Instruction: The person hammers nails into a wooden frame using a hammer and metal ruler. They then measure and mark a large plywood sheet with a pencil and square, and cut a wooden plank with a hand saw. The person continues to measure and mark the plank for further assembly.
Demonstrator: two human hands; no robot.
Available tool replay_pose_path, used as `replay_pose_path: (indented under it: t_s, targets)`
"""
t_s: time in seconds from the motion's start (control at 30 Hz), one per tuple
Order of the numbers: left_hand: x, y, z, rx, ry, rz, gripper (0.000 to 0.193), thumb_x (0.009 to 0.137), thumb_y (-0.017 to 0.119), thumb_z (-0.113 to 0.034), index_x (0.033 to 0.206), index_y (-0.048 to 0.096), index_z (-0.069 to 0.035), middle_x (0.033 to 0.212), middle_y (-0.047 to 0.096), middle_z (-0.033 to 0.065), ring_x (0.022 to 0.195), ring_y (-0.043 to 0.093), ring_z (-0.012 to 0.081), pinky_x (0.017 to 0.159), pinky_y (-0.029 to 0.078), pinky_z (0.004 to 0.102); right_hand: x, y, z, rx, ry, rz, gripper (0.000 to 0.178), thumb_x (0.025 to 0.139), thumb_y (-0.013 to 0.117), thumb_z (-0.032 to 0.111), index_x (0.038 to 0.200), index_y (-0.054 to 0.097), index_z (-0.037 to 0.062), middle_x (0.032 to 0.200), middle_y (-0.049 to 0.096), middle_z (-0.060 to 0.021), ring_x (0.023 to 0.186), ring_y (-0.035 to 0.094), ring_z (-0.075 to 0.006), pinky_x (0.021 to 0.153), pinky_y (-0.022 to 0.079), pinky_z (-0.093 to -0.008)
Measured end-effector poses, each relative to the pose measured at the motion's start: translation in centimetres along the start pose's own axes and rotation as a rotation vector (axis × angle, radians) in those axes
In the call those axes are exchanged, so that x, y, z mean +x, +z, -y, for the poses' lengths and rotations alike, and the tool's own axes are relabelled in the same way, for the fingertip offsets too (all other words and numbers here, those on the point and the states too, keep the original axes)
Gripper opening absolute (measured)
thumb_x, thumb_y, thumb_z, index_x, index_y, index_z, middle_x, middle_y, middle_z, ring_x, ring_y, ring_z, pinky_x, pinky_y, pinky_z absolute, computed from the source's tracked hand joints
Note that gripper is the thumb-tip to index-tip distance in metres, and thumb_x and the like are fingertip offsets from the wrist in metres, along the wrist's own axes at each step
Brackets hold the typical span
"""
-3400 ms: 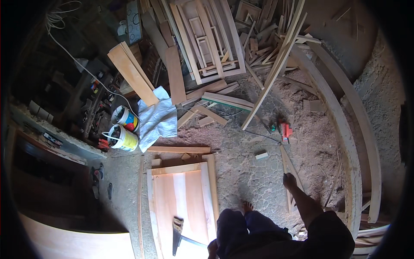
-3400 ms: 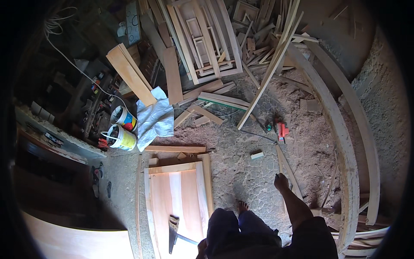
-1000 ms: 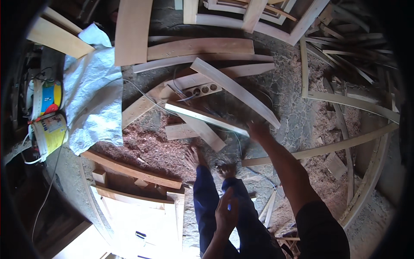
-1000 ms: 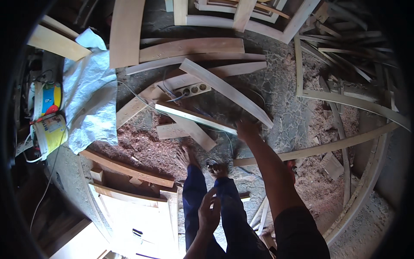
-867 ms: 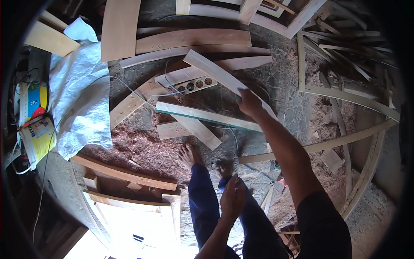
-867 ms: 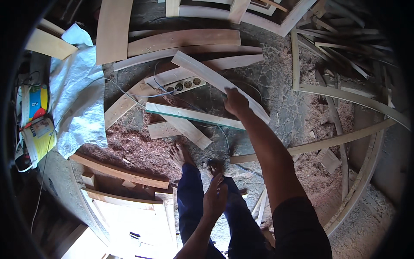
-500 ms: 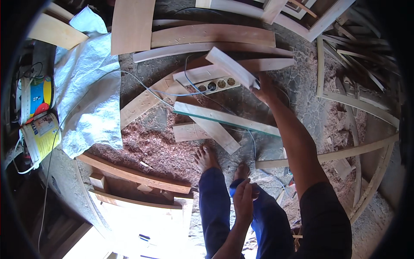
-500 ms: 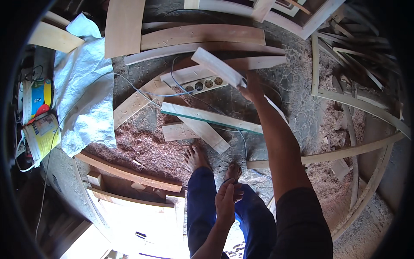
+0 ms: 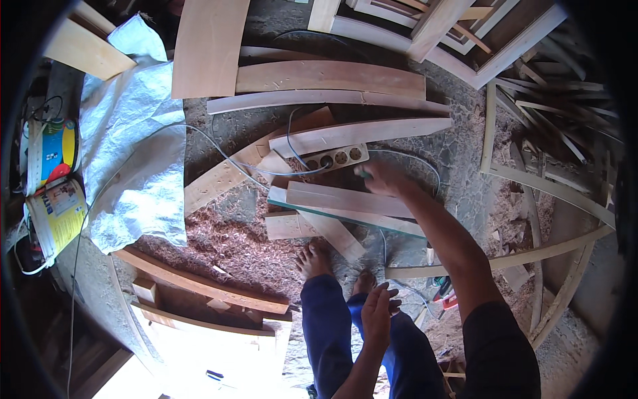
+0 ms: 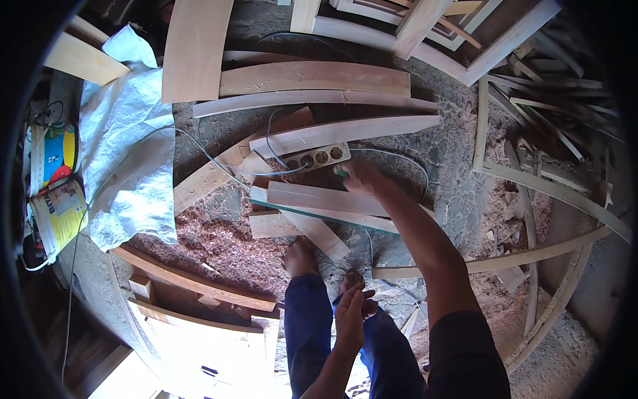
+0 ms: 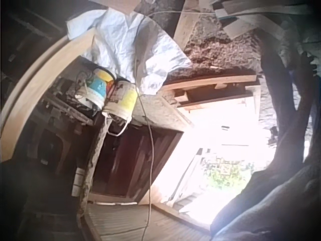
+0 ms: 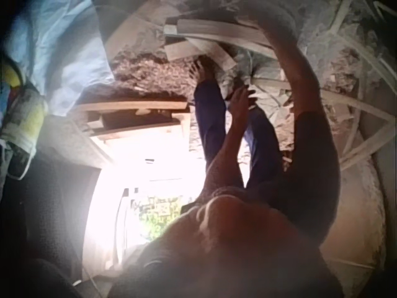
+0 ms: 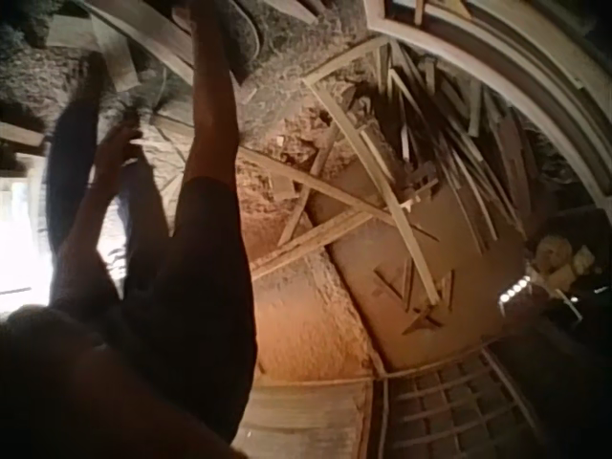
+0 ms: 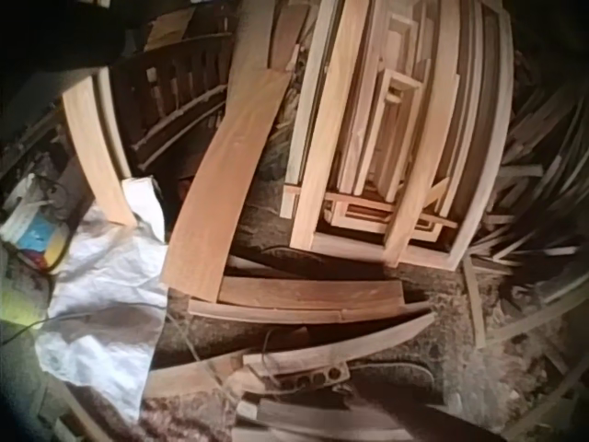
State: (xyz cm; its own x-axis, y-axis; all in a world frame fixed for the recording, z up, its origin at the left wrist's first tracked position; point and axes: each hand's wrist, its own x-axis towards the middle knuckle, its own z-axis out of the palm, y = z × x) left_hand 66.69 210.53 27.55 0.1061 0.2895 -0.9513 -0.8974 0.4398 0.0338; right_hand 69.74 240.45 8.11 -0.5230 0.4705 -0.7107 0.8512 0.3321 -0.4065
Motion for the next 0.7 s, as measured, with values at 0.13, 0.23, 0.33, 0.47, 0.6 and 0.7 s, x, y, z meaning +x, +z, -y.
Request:
replay_pose_path:
  t_s: [0.13, 0.23, 0.33, 0.47, 0.6, 0.7]
  targets:
    - [0.1, 0.3, -1.0, 0.012, -0.009, 0.000, 0.033, 0.105, 0.054, -0.019, 0.132, 0.057, -0.001, 0.111, 0.070, 0.0103, 0.085, 0.066, 0.0128, 0.074, 0.051, 0.0274, 5.0, -3.2, -0.8, 0.001, 0.066, -0.523, 0.054, 0.086, 0.062, 0.011, 0.139, 0.054, 0.0111, 0.136, 0.057, -0.0200, 0.111, 0.065, -0.0392, 0.092, 0.055, -0.0474]
    - [0.3, 0.1, -1.4, 0.001, -0.016, -0.001, 0.033, 0.105, 0.054, -0.019, 0.132, 0.057, -0.001, 0.111, 0.070, 0.0103, 0.085, 0.066, 0.0130, 0.074, 0.051, 0.0276, 7.3, -4.3, -1.9, -0.144, 0.164, -0.439, 0.059, 0.087, 0.064, 0.011, 0.143, 0.047, 0.0129, 0.141, 0.051, -0.0175, 0.112, 0.065, -0.0396, 0.091, 0.056, -0.0494]
    - [0.2, 0.3, -1.6, -0.010, -0.021, 0.006, 0.033, 0.105, 0.054, -0.019, 0.132, 0.057, -0.001, 0.111, 0.070, 0.0104, 0.086, 0.066, 0.0134, 0.075, 0.051, 0.0280, 7.1, -4.6, -1.7, -0.259, 0.212, -0.273, 0.053, 0.087, 0.070, 0.017, 0.136, 0.049, 0.0115, 0.138, 0.051, -0.0168, 0.112, 0.064, -0.0399, 0.090, 0.056, -0.0507]
    - [0.2, 0.4, -2.0, -0.012, -0.029, -0.018, 0.034, 0.105, 0.054, -0.020, 0.132, 0.057, -0.001, 0.111, 0.070, 0.0107, 0.087, 0.066, 0.0140, 0.075, 0.051, 0.0285, 4.5, -2.8, -0.1, -0.273, 0.154, -0.304, 0.043, 0.086, 0.073, 0.024, 0.123, 0.053, 0.0116, 0.125, 0.059, -0.0170, 0.106, 0.067, -0.0389, 0.085, 0.057, -0.0510]
    - [0.3, 0.5, -1.8, 0.004, -0.038, -0.019, 0.034, 0.105, 0.054, -0.021, 0.132, 0.057, -0.001, 0.112, 0.070, 0.0111, 0.087, 0.066, 0.0144, 0.076, 0.051, 0.0288, 2.8, 0.1, -1.0, -0.280, 0.188, -0.443, 0.036, 0.088, 0.069, 0.022, 0.118, 0.051, 0.0123, 0.106, 0.066, -0.0164, 0.095, 0.068, -0.0388, 0.080, 0.056, -0.0524]
    - [0.4, 0.6, -1.5, -0.016, -0.028, 0.000, 0.034, 0.104, 0.054, -0.020, 0.131, 0.057, -0.001, 0.111, 0.070, 0.0111, 0.087, 0.066, 0.0147, 0.076, 0.052, 0.0290, 1.9, 1.5, -1.6, -0.259, 0.169, -0.472, 0.030, 0.090, 0.064, 0.019, 0.117, 0.053, 0.0147, 0.105, 0.067, -0.0163, 0.092, 0.069, -0.0396, 0.077, 0.056, -0.0530]
